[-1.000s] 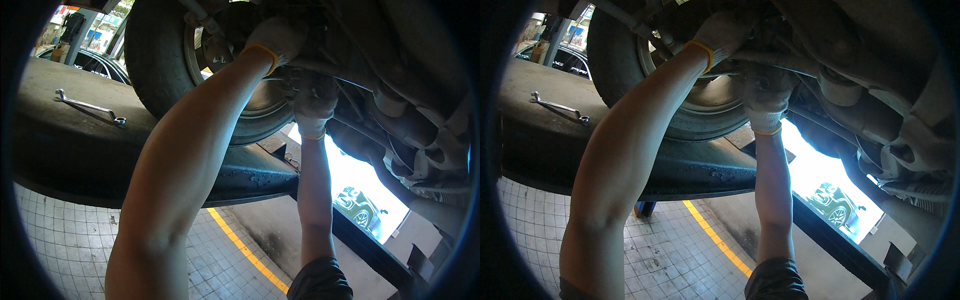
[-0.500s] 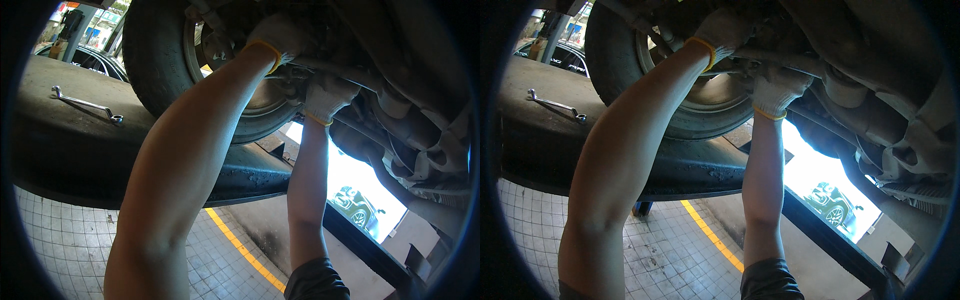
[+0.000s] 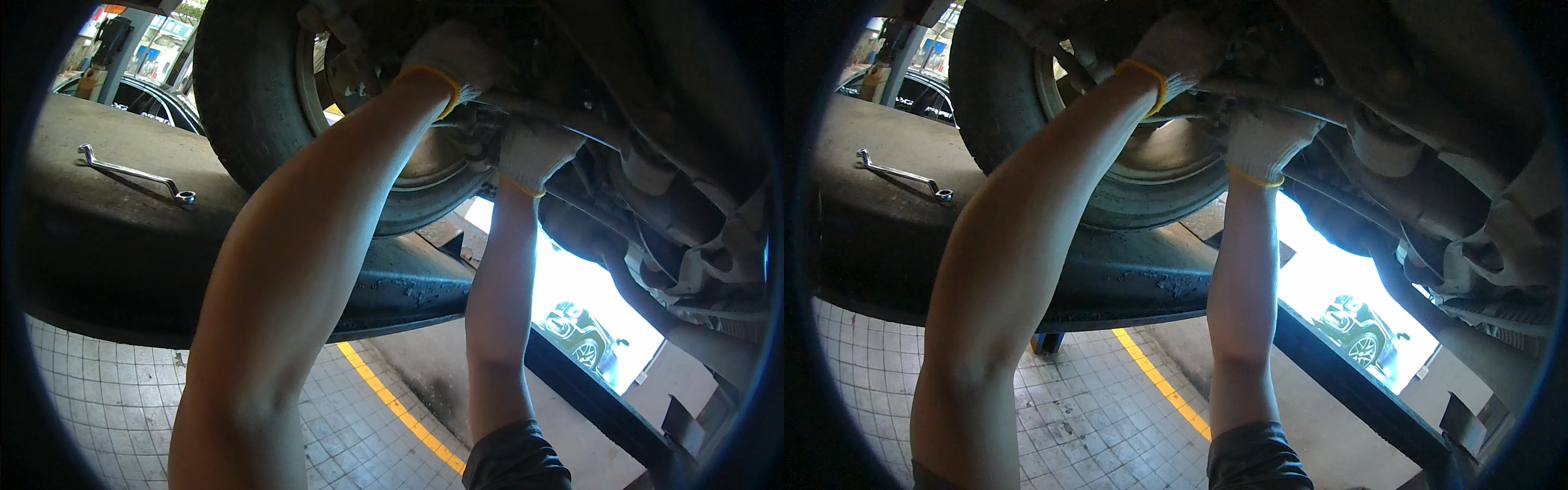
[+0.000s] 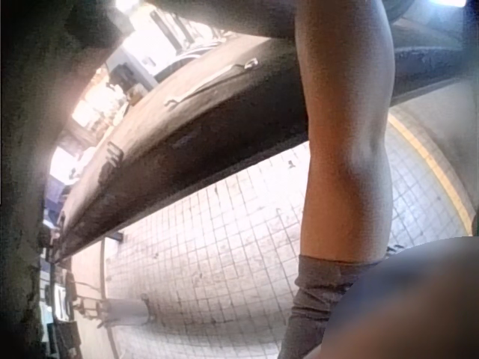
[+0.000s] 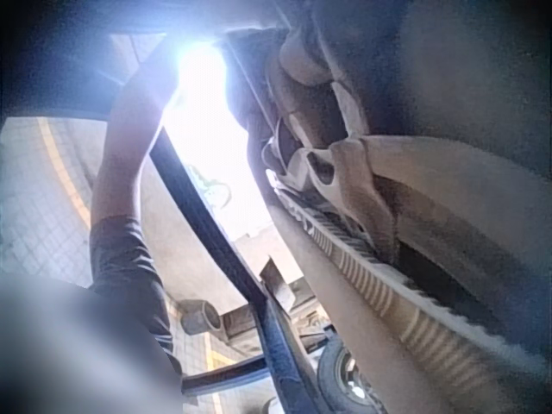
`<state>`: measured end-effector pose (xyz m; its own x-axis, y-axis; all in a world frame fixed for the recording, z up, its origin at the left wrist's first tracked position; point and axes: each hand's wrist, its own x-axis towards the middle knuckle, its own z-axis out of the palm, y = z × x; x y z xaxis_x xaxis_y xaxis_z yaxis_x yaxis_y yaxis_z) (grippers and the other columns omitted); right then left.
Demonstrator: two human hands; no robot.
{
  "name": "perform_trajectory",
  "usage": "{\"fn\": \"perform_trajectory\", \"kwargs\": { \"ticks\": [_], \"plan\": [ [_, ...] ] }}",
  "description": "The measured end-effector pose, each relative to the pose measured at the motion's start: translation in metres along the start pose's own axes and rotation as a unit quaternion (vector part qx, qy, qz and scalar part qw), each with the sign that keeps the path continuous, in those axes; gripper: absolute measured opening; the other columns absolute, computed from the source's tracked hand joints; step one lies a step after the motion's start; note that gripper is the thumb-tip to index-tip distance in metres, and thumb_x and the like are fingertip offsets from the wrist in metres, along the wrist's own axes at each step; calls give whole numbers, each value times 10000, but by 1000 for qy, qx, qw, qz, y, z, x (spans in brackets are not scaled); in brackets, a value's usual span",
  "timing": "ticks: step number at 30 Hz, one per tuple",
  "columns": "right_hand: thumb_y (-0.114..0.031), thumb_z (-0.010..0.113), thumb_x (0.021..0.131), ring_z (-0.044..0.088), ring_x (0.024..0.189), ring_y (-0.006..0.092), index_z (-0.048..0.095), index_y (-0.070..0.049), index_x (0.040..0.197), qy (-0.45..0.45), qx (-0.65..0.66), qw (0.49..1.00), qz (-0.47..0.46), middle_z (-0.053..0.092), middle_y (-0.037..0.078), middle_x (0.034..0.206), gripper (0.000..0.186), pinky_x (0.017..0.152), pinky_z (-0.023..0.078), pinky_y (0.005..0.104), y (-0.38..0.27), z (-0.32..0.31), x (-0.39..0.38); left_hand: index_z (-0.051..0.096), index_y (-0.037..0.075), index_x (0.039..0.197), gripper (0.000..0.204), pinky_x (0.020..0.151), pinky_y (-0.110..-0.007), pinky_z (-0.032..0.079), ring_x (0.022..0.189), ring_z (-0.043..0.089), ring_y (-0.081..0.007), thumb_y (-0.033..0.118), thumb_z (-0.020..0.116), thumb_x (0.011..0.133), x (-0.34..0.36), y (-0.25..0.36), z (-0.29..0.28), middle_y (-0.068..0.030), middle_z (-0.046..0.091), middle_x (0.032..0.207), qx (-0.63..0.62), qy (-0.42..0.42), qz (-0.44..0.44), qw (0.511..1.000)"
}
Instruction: The person works under a lifted vehicle, using a wrench to tighten bolts on the rear suspension assembly. They reposition the wrench and adjust their stance multiple times while applying torque to the fasteners.
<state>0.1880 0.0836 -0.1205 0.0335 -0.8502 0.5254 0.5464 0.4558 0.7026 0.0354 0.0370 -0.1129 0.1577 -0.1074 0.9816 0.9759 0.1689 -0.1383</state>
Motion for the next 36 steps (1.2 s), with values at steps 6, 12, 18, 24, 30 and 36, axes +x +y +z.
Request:
{"fn": "perform_trajectory", "kwargs": {
  "ticks": [6, 12, 18, 24, 30, 36],
  "plan": [
    [-179, 709, 926, 655, 674, 287, 654, -14, 1044, -67, -112, 990, -60, 686, 123, 836, 209, 602, 535, 315, -10, 3, -32, 719, 42, 1043, 212, 871, -419, 596, 953, 731, -302, 167, 567, 965, -4, 0, -5, -178, 747, 1022, -63, 53, -21, 996],
    [-52, 698, 902, 699, 796, 305, 629, -19, 1116, -94, 125, 978, 141, 704, 139, 1004, 228, 680, 579, 353, -49, 32, -73, 686, 6, 1159, 302, 912, -475, 583, 1032, 718, -375, 147, 510, 958, -8, -2, -11, -245, 726, 1102, -140, 134, -7, 981],
    [-25, 704, 908, 716, 901, 261, 629, -31, 1167, -147, 36, 988, 5, 710, 148, 1052, 270, 750, 600, 340, -44, 5, -64, 699, 13, 1124, 277, 877, -468, 594, 1000, 731, -361, 141, 516, 960, -6, 0, -10, -242, 734, 1074, -124, 79, -42, 988],
    [-147, 758, 947, 725, 978, 199, 652, 21, 1202, 4, 0, 1000, 20, 742, 110, 1082, 323, 812, 599, 293, -35, -25, -49, 729, 39, 1023, 220, 812, -428, 617, 921, 757, -307, 142, 542, 969, 0, -1, -3, -207, 754, 1004, -109, -2, -58, 992],
    [-199, 732, 980, 757, 784, 211, 662, 96, 1125, 63, -64, 996, 2, 763, 135, 945, 336, 707, 598, 269, -7, -34, -21, 751, 62, 923, 209, 746, -389, 633, 841, 776, -258, 145, 567, 975, 9, -3, 5, -175, 770, 938, -138, -67, -73, 986],
    [-186, 735, 953, 737, 704, 222, 639, 119, 1075, 57, -43, 997, 39, 735, 165, 869, 342, 602, 563, 294, 8, -23, -17, 747, 66, 876, 221, 723, -380, 631, 791, 768, -242, 157, 576, 981, 10, 1, 15, -163, 770, 911, -103, 5, -71, 992]
  ]
}}
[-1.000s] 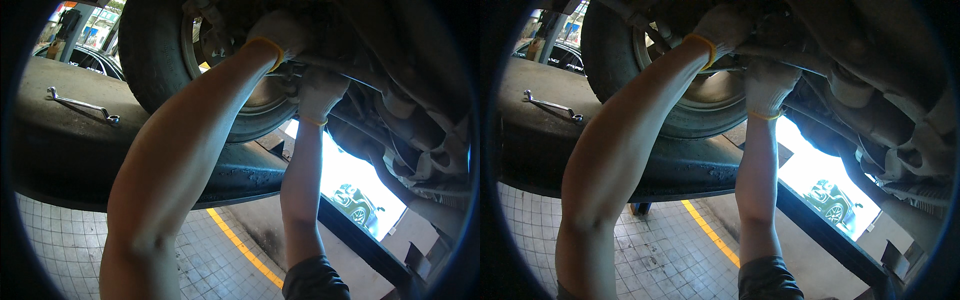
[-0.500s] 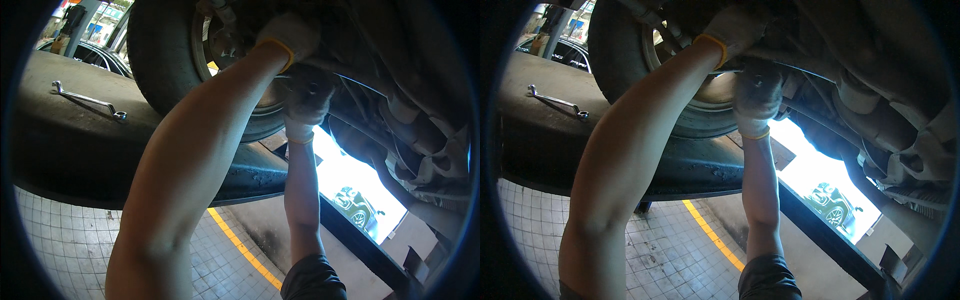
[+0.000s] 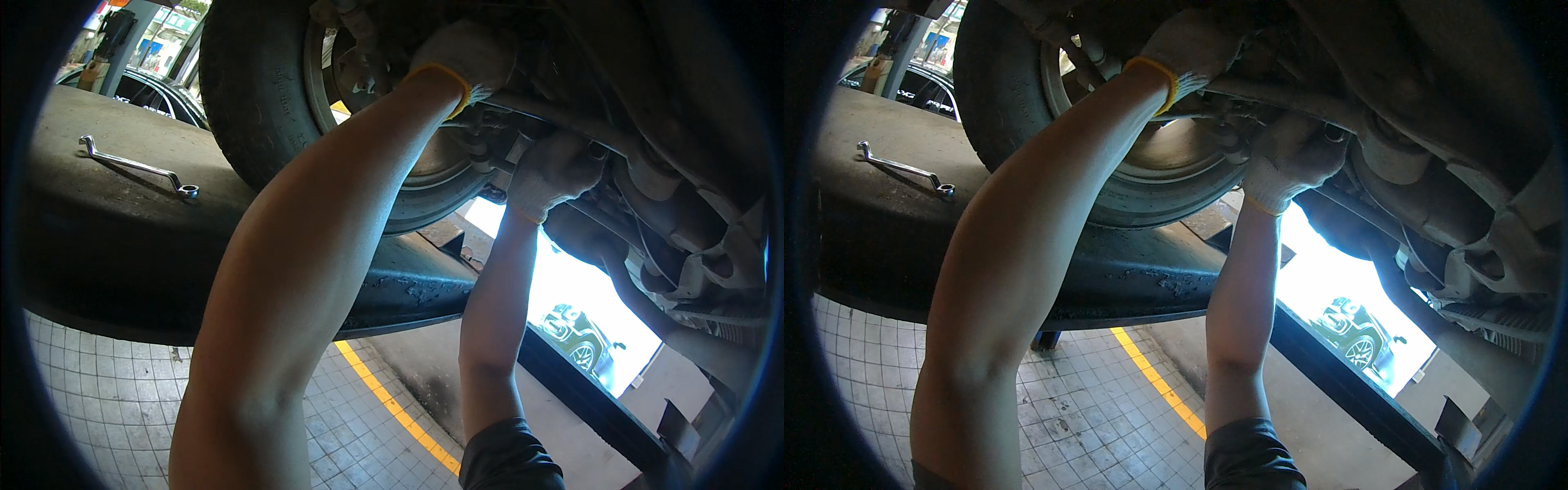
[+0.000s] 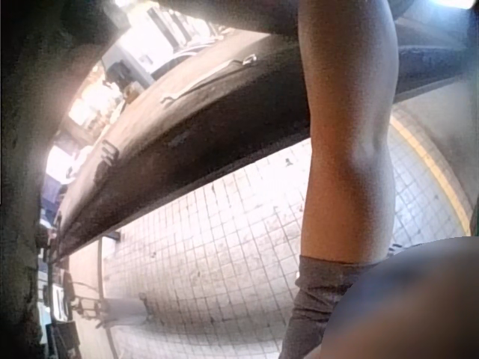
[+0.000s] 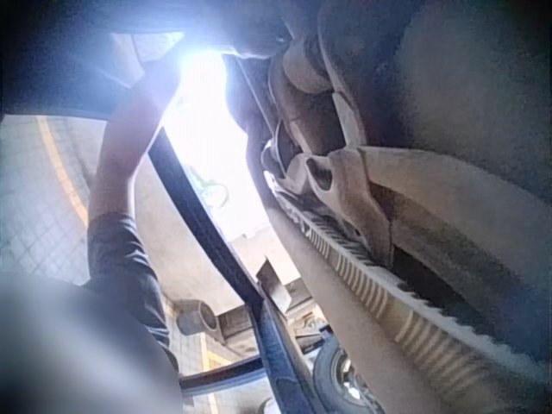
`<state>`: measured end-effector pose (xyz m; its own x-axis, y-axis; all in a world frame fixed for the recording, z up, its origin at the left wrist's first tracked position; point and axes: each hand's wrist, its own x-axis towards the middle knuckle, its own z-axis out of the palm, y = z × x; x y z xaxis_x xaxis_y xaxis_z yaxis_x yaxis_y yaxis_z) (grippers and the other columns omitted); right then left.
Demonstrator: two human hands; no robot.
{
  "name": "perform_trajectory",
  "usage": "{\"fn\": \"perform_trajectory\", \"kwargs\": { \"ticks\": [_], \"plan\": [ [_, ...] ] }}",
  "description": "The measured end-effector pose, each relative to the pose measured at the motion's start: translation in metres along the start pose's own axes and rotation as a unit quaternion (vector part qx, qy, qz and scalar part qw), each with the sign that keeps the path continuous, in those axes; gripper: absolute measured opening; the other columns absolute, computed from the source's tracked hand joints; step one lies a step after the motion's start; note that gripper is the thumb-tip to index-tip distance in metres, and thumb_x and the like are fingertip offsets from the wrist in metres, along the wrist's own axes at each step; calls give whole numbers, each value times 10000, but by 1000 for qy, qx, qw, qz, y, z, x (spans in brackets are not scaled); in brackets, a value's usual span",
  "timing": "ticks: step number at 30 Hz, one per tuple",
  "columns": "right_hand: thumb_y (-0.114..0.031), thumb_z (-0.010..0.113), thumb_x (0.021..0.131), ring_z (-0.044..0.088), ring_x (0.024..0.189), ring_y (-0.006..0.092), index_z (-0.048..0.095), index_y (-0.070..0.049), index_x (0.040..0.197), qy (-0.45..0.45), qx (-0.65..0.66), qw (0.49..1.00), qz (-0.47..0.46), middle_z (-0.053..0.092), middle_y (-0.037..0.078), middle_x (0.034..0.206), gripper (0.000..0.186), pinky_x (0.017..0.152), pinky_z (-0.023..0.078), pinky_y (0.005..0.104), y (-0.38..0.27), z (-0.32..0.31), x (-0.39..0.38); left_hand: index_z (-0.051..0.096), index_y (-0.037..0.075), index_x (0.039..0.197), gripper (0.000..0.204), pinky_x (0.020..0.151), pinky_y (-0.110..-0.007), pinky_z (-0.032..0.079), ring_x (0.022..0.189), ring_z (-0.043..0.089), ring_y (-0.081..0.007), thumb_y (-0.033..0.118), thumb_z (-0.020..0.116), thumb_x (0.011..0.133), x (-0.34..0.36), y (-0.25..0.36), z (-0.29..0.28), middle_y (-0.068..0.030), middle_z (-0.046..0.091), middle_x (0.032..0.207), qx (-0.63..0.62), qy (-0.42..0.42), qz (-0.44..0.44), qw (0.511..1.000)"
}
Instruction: The person works under a lifted vehicle, using a wrench to tighten bolts on the rear suspension assembly. They reposition the wrench and adjust their stance multiple times while applying torque to the fasteners.
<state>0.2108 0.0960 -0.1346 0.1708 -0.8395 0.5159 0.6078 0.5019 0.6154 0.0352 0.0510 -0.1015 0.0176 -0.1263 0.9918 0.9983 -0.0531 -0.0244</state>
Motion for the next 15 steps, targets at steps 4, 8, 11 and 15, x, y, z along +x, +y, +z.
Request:
{"fn": "perform_trajectory", "kwargs": {
  "ticks": [4, 8, 11, 15],
  "plan": [
    [-228, 744, 938, 708, 659, 249, 632, 95, 1030, -38, 22, 999, -20, 699, 151, 807, 354, 608, 565, 305, 3, 2, 3, 754, 66, 875, 240, 733, -384, 635, 802, 770, -238, 156, 566, 994, 0, -3, 1, -151, 773, 912, 18, -2, 17, 1000],
    [-288, 730, 949, 704, 688, 235, 631, 76, 1014, -33, 15, 998, -43, 691, 155, 823, 383, 636, 561, 294, -2, 9, 4, 765, 59, 886, 255, 750, -386, 639, 809, 770, -228, 177, 574, 1007, -3, -2, -2, -138, 777, 908, 44, 9, 40, 998],
    [-334, 725, 955, 695, 703, 214, 633, 70, 1006, -51, 28, 996, 65, 690, 161, 844, 418, 657, 559, 290, -8, 12, 3, 777, 71, 898, 250, 761, -377, 638, 810, 768, -217, 207, 598, 1008, -6, 1, -6, -116, 781, 904, 66, -5, 29, 997],
    [-375, 721, 960, 674, 694, 210, 625, 64, 1035, -31, 47, 998, 20, 679, 152, 844, 456, 654, 556, 301, -13, 15, 0, 790, 98, 916, 233, 766, -358, 637, 832, 769, -211, 222, 614, 1006, -10, 2, -13, -91, 787, 920, 118, -27, 76, 990]
  ]
}}
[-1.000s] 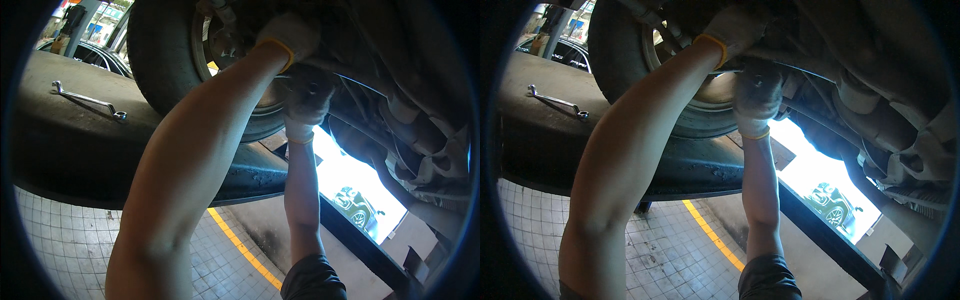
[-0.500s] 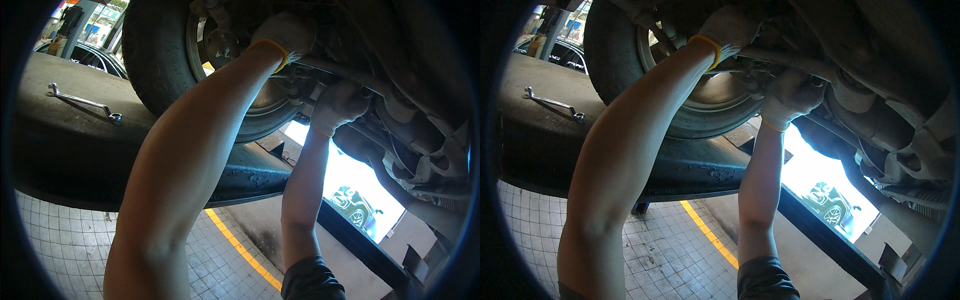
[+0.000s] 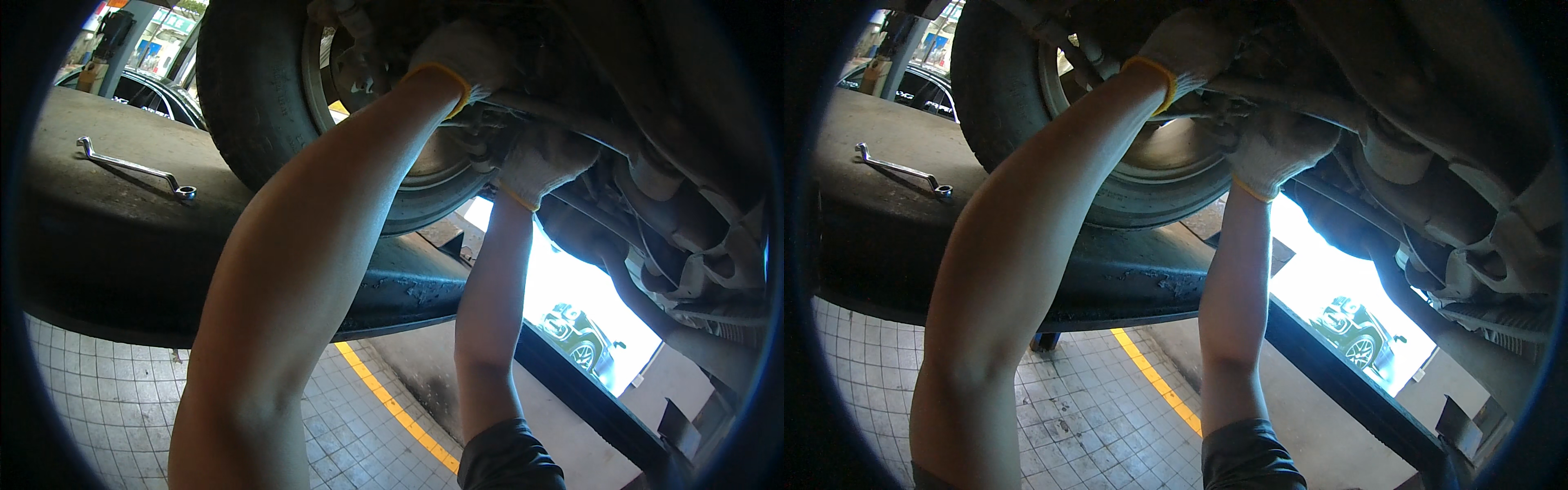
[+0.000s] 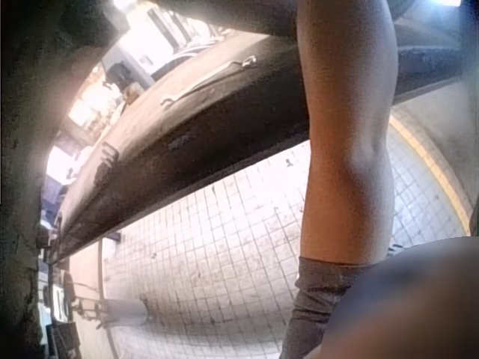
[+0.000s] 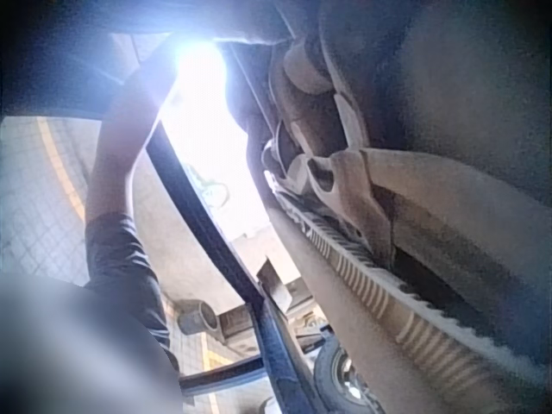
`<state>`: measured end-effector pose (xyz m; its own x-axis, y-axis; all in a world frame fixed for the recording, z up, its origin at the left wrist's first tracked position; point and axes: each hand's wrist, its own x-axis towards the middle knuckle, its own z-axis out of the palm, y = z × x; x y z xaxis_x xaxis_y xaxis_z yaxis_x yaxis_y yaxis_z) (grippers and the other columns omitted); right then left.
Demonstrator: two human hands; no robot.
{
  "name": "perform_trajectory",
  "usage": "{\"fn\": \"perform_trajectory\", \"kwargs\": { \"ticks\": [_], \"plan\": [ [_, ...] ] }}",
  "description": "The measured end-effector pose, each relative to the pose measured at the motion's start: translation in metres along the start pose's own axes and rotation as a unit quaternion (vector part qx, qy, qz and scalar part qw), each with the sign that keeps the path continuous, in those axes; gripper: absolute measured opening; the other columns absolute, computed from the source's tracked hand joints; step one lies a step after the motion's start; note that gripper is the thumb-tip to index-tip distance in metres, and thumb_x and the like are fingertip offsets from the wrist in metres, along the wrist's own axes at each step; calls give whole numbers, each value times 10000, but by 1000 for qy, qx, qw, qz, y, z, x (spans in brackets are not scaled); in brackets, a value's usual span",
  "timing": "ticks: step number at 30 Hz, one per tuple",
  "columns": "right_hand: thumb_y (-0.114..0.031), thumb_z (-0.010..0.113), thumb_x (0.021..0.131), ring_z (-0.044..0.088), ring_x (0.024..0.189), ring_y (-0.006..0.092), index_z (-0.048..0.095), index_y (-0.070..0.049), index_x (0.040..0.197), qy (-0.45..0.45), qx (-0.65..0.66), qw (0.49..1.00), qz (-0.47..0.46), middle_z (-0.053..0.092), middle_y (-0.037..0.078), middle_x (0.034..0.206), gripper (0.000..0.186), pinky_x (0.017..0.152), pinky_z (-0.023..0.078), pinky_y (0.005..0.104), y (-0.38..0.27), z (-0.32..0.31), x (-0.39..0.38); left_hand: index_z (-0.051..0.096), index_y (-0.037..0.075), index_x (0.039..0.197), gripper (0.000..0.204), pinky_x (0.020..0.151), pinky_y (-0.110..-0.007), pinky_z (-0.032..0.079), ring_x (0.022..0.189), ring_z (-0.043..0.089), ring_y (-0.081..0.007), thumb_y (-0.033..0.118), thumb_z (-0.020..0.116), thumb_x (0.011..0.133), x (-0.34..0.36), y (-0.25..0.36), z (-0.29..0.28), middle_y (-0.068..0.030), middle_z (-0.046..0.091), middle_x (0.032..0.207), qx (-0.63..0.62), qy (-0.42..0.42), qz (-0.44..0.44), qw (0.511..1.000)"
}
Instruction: The person works under a lifted vehicle, using a wrench to tighten bolts on the rear suspension assembly. They reposition the wrench and adjust their stance multiple times while applying torque to the fasteners.
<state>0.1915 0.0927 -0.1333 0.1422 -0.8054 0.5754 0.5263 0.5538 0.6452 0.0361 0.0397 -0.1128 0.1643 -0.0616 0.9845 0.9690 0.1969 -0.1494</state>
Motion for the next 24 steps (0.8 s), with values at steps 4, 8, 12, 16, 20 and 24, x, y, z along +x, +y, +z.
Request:
{"fn": "perform_trajectory", "kwargs": {
  "ticks": [4, 8, 12, 16, 20, 24],
  "plan": [
    [-369, 706, 973, 668, 724, 227, 612, 51, 1088, -21, -14, 998, 57, 667, 155, 881, 446, 661, 555, 309, 1, 2, -2, 793, 102, 924, 232, 773, -357, 639, 850, 771, -214, 222, 612, 1009, -1, 1, -2, -90, 789, 946, -10, -18, -24, 999],
    [-352, 696, 980, 673, 763, 250, 617, 37, 1097, -13, -22, 999, 33, 665, 170, 928, 414, 684, 558, 319, 3, 5, -3, 790, 100, 923, 235, 778, -374, 644, 860, 775, -221, 217, 607, 1011, -1, 3, 1, -101, 789, 951, -46, 20, -48, 998],
    [-361, 687, 989, 677, 792, 250, 630, 23, 1091, 22, -34, 999, -30, 671, 170, 924, 402, 702, 562, 333, 3, 11, -2, 786, 98, 923, 250, 775, -385, 646, 860, 778, -230, 220, 589, 1017, 0, 3, 2, -113, 788, 950, -67, 22, -59, 996],
    [-371, 678, 996, 660, 746, 234, 641, 6, 1091, 9, -22, 999, -35, 679, 155, 892, 390, 684, 544, 319, 3, 14, 6, 785, 103, 925, 254, 775, -393, 646, 853, 780, -242, 216, 576, 1017, 3, 1, 1, -122, 786, 950, -54, 18, -43, 997],
    [-205, 726, 943, 637, 609, 222, 687, -27, 951, -18, -58, 989, -134, 681, 125, 769, 183, 581, 526, 299, -1, 8, 11, 785, 103, 935, 243, 782, -403, 644, 861, 779, -254, 201, 576, 1011, 5, 0, 1, -122, 786, 943, -91, -6, -59, 994],
    [-224, 721, 935, 584, 539, 216, 662, -79, 837, -84, -159, 965, -190, 608, 114, 658, 184, 519, 479, 321, -14, -4, 2, 784, 93, 941, 222, 789, -406, 641, 885, 778, -255, 190, 592, 995, 2, 2, 4, -120, 788, 940, -53, 38, -52, 997]
  ]
}}
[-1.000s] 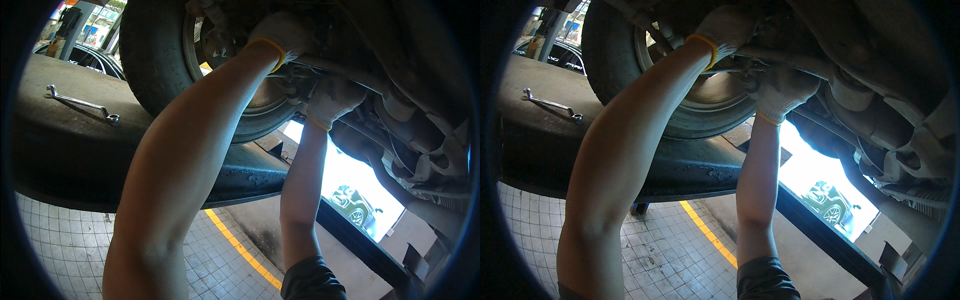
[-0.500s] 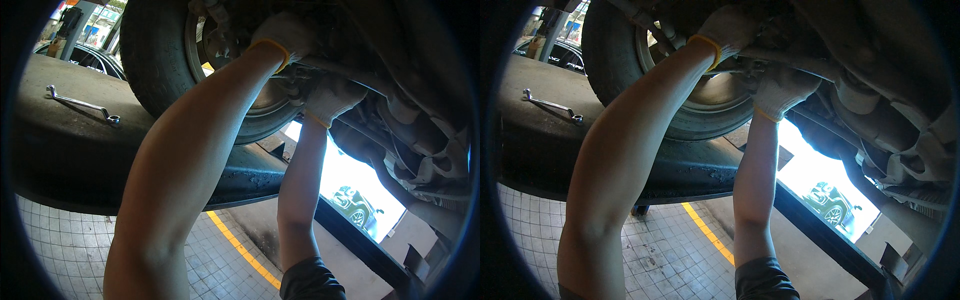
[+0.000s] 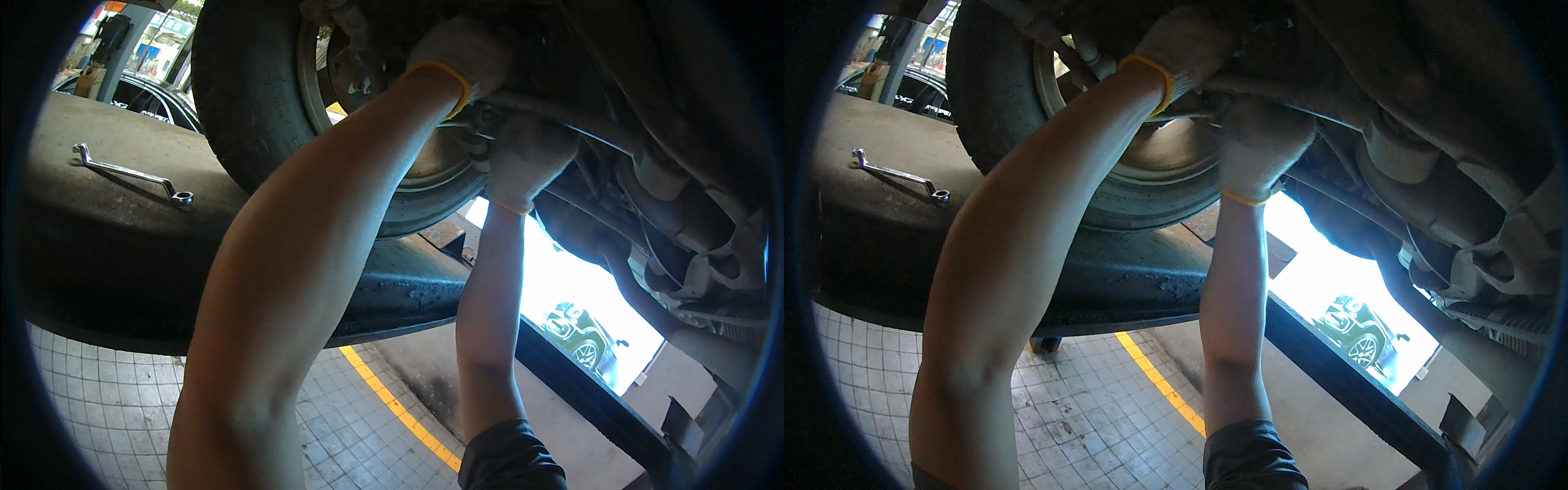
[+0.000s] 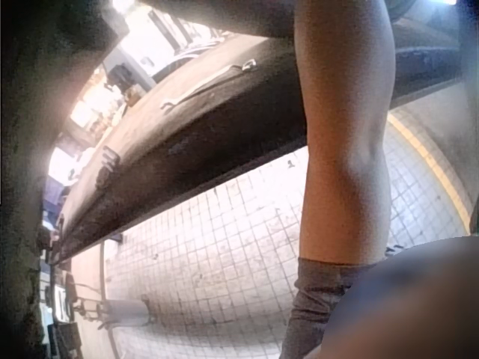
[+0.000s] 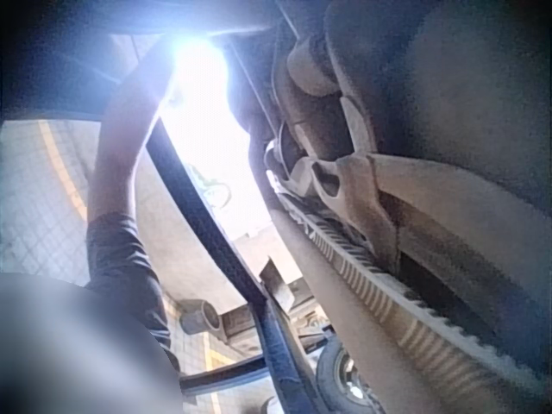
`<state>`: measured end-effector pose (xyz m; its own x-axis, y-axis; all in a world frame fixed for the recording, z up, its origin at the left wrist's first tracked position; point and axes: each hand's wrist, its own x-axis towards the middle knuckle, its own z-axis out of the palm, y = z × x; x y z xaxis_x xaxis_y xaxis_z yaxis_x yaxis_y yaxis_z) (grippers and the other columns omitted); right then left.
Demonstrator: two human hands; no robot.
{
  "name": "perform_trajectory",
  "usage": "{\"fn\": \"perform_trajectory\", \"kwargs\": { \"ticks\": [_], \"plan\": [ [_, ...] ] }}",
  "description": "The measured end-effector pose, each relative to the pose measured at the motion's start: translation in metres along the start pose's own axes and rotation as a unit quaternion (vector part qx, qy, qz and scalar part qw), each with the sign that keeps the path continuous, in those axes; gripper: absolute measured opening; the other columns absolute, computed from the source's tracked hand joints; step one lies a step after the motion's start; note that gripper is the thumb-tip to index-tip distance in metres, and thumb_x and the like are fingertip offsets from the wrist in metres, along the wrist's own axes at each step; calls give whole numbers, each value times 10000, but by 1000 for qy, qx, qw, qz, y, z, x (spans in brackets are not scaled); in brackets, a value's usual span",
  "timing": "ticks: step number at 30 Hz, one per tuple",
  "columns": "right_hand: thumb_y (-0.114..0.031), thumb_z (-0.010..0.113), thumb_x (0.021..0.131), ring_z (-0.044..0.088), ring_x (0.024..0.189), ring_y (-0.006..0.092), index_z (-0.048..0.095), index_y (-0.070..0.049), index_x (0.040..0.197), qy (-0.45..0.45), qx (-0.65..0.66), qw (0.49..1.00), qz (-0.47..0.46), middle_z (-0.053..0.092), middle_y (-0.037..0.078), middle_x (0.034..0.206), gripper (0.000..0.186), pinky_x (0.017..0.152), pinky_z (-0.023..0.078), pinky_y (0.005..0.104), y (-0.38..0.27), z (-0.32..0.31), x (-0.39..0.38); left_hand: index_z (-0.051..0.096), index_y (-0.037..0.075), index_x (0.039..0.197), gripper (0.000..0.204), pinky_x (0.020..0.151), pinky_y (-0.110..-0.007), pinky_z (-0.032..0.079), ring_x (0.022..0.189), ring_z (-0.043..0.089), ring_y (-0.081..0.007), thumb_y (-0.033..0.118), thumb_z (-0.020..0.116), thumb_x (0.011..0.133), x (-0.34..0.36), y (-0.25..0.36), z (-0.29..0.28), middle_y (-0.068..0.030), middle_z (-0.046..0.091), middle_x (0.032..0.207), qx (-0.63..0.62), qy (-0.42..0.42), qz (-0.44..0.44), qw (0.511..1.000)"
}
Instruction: The person works under a lifted vehicle, using a wrench to tighten bolts on the rear suspension assembly. They reposition the wrench and adjust their stance multiple times while applying torque to the fasteners.
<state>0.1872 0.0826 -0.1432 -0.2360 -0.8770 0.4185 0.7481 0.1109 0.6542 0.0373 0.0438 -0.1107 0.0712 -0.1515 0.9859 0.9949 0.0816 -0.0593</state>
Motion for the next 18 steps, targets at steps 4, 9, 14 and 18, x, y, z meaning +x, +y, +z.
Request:
{"fn": "perform_trajectory", "kwargs": {
  "ticks": [4, 9, 14, 18],
  "plan": [
    [-172, 715, 915, 564, 512, 231, 635, -69, 812, -38, 66, 994, 80, 577, 133, 620, 167, 498, 468, 330, 2, -13, 0, 784, 90, 929, 226, 783, -393, 638, 884, 776, -245, 194, 596, 997, -2, 0, 0, -118, 788, 940, 23, -22, 26, 999],
    [-134, 724, 891, 599, 550, 259, 656, -26, 836, -48, 173, 970, 161, 637, 155, 679, 140, 528, 496, 321, 19, -20, -4, 785, 91, 891, 235, 766, -369, 636, 838, 773, -227, 207, 612, 1001, 3, -1, -1, -108, 788, 926, 24, -24, 35, 999],
    [-102, 727, 869, 641, 635, 289, 700, -44, 877, -110, -67, 991, -28, 684, 160, 777, 64, 633, 543, 359, 50, -25, -1, 762, 73, 955, 201, 777, -388, 627, 861, 761, -255, 188, 600, 985, -2, -1, -1, -139, 772, 966, 17, 8, 16, 1000],
    [-76, 738, 842, 673, 845, 291, 717, -60, 899, -128, -89, 986, -53, 702, 171, 944, 62, 799, 550, 369, 27, -27, -13, 731, 46, 1046, 216, 820, -421, 613, 926, 748, -300, 165, 563, 979, -5, -2, -5, -183, 752, 1035, -1, 27, 19, 999]
  ]
}}
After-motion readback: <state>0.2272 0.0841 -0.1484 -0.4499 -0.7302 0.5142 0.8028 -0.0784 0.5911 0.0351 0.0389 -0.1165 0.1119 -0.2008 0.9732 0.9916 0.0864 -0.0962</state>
